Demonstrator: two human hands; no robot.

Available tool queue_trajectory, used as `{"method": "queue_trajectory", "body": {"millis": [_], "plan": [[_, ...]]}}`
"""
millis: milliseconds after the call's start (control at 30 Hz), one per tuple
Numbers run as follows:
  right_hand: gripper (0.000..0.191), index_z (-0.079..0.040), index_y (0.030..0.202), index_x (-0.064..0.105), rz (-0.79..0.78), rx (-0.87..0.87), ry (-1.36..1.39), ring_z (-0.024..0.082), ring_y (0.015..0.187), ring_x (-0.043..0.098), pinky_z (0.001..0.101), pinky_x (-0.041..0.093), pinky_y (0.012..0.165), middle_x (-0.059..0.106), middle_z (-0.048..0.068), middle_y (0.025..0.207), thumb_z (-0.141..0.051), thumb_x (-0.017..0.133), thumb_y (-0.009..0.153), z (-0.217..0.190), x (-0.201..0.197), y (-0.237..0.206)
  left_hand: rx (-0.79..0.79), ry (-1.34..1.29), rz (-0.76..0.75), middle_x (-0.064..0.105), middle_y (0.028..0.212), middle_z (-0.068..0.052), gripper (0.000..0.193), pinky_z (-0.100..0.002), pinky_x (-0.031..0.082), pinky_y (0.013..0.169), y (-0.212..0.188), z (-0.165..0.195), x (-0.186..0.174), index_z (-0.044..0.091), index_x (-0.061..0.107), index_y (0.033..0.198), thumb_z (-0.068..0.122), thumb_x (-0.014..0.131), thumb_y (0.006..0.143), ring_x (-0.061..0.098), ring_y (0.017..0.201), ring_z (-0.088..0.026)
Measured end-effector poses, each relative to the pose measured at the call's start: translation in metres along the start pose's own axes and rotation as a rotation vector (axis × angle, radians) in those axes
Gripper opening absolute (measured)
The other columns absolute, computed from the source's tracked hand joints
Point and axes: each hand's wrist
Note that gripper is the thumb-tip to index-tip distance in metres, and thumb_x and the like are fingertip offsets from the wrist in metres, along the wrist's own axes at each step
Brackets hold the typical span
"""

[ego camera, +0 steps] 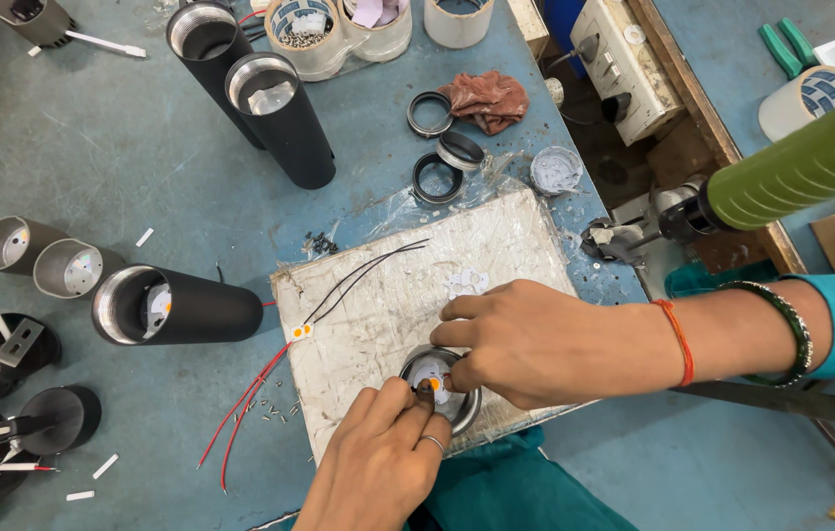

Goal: The person places small white circular components into a cylindrical metal housing, adjusts them by hand, and positions the housing on the workbench. The person repeats this process with multiple housings, handling wires and components on the table.

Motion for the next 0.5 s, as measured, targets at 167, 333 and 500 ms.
{"method": "queue_trajectory", "body": {"millis": [167, 333, 500], "plan": [[0.02, -0.012, 0.088, 0.081, 0.076, -0.039, 0.061, 0.029, 0.107, 0.067, 0.0416, 0.058, 0.068, 0.07, 0.013, 0.114, -0.01, 0.068, 0.074, -0.003, -0.004, -0.003, -0.002, 0.034, -0.043, 0.072, 0.087, -0.009, 0.01, -0.036, 0.049, 0.075, 0.001, 0.004, -0.005, 0.002, 0.069, 0.08, 0.006, 0.068, 0.071, 0.06, 0.096, -0.023], [0.03, -0.011, 0.093, 0.082, 0.098, -0.067, 0.047, 0.031, 0.111, 0.067, 0.0428, 0.058, 0.071, 0.068, 0.017, 0.126, -0.004, 0.065, 0.069, -0.01, -0.02, -0.006, -0.005, 0.101, -0.075, 0.072, 0.092, -0.012, 0.013, -0.037, 0.049, 0.08, 0.004, 0.013, -0.016, 0.001, 0.071, 0.082, 0.006, 0.067, 0.072, 0.061, 0.102, -0.025], [0.028, -0.007, 0.094, 0.08, 0.118, -0.052, 0.029, 0.031, 0.116, 0.064, 0.0427, 0.058, 0.075, 0.066, 0.018, 0.13, -0.006, 0.065, 0.071, -0.02, -0.04, -0.006, 0.057, 0.109, 0.132, 0.074, 0.11, -0.016, 0.024, -0.042, 0.051, 0.093, -0.006, 0.015, -0.034, -0.001, 0.072, 0.094, 0.011, 0.067, 0.073, 0.063, 0.118, -0.03]]}}
Point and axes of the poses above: each hand's wrist, its own y-axis towards the middle knuckle, its own x-axis out of the palm, z = x × y
